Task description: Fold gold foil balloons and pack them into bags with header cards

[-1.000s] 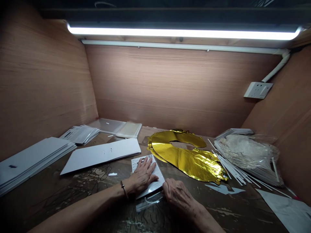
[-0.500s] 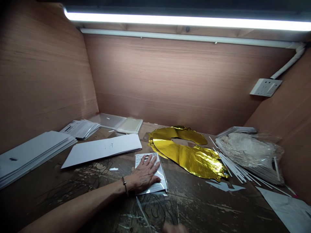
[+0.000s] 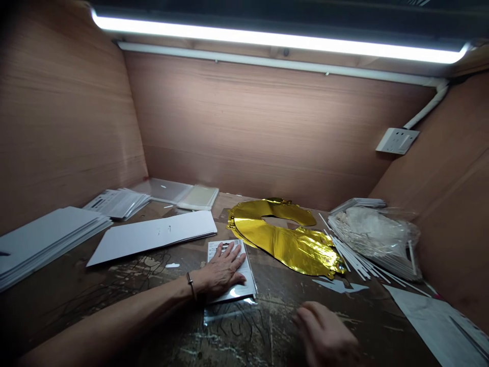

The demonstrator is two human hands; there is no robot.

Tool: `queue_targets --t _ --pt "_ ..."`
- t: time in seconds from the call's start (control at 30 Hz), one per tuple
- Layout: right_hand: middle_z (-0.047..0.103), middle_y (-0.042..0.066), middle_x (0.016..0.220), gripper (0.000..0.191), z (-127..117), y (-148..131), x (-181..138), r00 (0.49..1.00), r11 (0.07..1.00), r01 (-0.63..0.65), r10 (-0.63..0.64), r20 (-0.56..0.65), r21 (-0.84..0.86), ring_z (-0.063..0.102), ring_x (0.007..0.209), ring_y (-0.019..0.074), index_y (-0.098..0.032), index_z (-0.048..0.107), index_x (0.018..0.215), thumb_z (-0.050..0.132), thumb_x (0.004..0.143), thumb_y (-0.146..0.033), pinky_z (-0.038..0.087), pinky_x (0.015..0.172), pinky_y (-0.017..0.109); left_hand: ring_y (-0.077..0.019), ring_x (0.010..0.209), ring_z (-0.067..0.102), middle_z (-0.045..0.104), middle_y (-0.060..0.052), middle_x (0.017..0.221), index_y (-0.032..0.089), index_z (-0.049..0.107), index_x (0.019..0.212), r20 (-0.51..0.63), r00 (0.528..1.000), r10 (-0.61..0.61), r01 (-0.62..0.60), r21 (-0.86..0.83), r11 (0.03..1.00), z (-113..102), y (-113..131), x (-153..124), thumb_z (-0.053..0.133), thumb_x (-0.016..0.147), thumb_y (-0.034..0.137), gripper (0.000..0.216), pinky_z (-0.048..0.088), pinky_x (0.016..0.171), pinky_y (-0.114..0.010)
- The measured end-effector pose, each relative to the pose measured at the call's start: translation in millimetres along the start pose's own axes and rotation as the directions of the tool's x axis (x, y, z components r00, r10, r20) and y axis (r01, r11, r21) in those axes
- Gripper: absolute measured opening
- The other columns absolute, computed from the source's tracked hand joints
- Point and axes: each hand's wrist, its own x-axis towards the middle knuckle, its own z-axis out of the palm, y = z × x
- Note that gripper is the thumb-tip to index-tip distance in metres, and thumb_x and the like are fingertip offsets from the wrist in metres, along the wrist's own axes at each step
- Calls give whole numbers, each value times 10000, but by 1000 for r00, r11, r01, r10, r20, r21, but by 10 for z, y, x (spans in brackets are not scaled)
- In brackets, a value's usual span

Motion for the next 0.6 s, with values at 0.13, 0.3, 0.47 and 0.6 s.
queue_targets --t 0.13,0.3,0.47,0.6 --pt "536 23 657 266 371 -380 305 991 997 78 -79 108 13 506 577 124 -197 516 645 311 814 -176 359 520 229 -326 1210 61 204 -166 1316 130 259 1252 -18 1000 -8 8 2 1000 23 14 -26 74 783 571 670 33 927 -529" --pt "507 23 602 228 656 -445 395 992 998 60 -56 115 -35 479 570 134 -181 494 594 364 772 -118 297 504 226 -315 1214 43 196 -156 1322 134 254 1254 -42 999 0 0 12 1000 52 32 -58 74 794 554 649 18 930 -527" --pt "519 44 648 252 610 -417 439 980 1000 29 -31 198 9 478 602 142 -164 528 648 326 750 -53 318 526 228 -321 1213 42 194 -157 1322 122 255 1254 -43 999 7 -6 18 1000 51 45 -63 77 791 558 660 16 926 -533" --pt "537 53 867 302 371 -333 453 916 966 43 -140 375 256 509 758 129 -202 539 903 344 735 -45 386 644 213 -313 1216 36 188 -155 1325 129 254 1256 -47 999 3 -2 19 1000 55 43 -71 81 791 560 658 8 929 -526"
